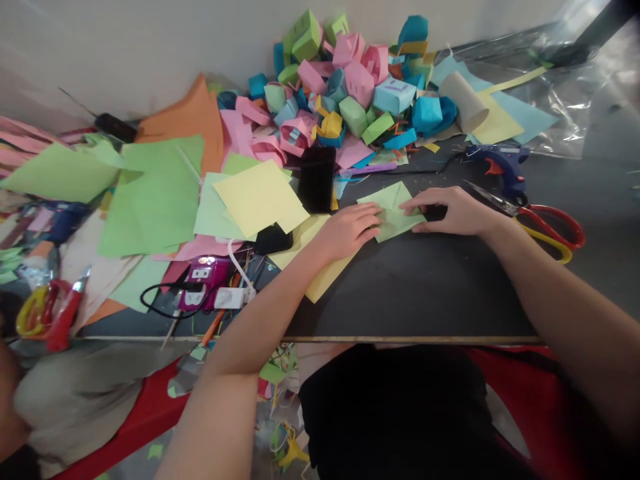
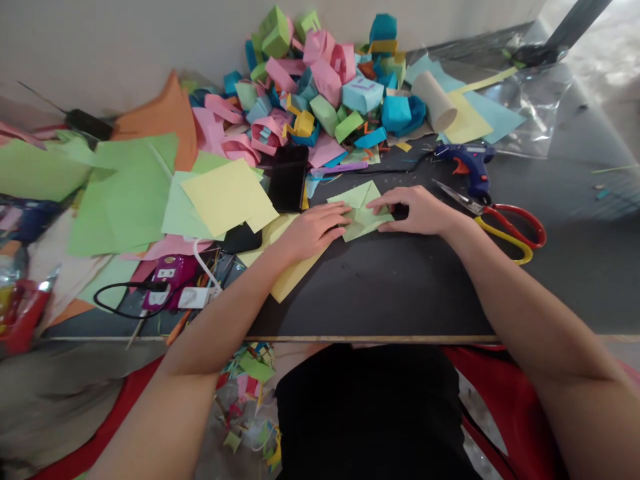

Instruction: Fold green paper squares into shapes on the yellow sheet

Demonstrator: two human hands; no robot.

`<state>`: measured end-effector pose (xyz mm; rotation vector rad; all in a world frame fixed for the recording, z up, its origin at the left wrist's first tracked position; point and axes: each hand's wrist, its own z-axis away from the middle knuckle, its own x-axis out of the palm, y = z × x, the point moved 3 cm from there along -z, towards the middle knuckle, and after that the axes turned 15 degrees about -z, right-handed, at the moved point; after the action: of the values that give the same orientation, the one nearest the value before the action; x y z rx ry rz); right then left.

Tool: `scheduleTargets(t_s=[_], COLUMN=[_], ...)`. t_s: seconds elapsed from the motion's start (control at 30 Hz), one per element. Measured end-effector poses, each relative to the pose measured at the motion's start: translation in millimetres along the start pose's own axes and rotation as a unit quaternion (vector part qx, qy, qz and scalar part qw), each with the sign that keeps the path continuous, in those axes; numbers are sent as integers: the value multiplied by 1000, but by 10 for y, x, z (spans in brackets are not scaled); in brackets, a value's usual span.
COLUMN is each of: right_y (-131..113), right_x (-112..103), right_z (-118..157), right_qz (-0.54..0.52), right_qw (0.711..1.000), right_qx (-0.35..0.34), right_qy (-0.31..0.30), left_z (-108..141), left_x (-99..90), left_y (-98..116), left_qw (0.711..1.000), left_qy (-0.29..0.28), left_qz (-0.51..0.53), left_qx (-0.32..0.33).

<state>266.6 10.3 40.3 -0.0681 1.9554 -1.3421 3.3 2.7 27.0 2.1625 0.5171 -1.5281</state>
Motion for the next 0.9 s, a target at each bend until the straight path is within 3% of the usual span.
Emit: scheduleTargets(t_s=[0.13, 0.3, 0.67, 0.9], right_y=[49, 0, -60, -41], right_x=[106, 227, 296, 302], right_z=[-44, -82, -74, -82], right_qz=[7, 52, 86, 90], right_qw=[997, 987, 980, 982], right_qx=[41, 74, 53, 51], right_qy=[63, 135, 174, 160], left_z=[-8, -7, 15, 56], left_x=[16, 13, -25, -52], left_y=[6, 31, 93, 168], left_qw=[997, 998, 996, 993], left_qy=[46, 51, 42, 45], left_qz=[-57, -36, -54, -42], left_qx=[-36, -25, 57, 97])
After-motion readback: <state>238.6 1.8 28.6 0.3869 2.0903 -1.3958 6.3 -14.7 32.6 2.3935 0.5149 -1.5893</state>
